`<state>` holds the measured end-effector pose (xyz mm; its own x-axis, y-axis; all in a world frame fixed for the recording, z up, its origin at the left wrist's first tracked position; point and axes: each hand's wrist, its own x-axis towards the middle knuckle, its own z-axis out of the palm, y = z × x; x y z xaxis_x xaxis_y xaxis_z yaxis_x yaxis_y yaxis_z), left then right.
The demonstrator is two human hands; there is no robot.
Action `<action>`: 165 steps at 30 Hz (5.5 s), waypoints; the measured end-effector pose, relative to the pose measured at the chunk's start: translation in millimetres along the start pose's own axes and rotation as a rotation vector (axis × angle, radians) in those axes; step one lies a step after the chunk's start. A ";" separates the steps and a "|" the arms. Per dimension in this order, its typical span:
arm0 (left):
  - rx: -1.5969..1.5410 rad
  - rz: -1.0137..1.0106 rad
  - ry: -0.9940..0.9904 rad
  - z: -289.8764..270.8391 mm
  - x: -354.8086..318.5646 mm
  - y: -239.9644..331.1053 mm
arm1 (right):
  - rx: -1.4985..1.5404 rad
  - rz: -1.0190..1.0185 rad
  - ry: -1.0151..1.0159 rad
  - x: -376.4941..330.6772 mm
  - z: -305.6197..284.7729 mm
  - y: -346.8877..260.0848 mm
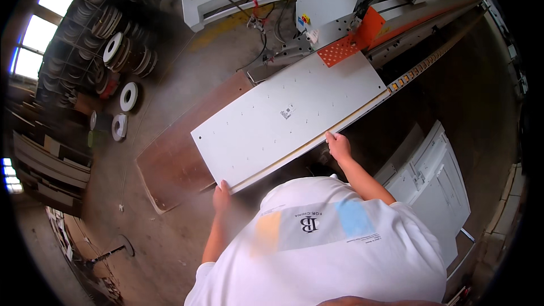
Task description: The person picks up white rectangular panels from a stack and places them onto a conveyor belt. They handle the panels one at a time, aligning them before feeding them into the machine. The person repeats this process, moving panels from the stack to the conveyor.
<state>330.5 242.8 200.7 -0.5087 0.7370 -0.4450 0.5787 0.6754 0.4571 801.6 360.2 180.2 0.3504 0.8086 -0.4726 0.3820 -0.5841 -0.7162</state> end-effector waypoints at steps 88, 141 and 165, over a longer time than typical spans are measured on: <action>0.632 1.522 -0.049 185.2 -26.3 259.5 | 0.282 0.686 0.755 -426.9 94.4 375.5; 0.167 0.634 -1.753 185.6 -300.8 221.8 | 1.312 -0.105 0.796 -433.5 -83.0 322.6; -1.093 0.072 -1.115 50.5 -35.0 113.3 | 0.377 0.009 -0.053 -247.5 -62.1 144.3</action>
<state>446.1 292.2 229.1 0.4970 0.7116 -0.4966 -0.3981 0.6955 0.5982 823.1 71.4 225.7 0.3039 0.8121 -0.4981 0.0348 -0.5320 -0.8461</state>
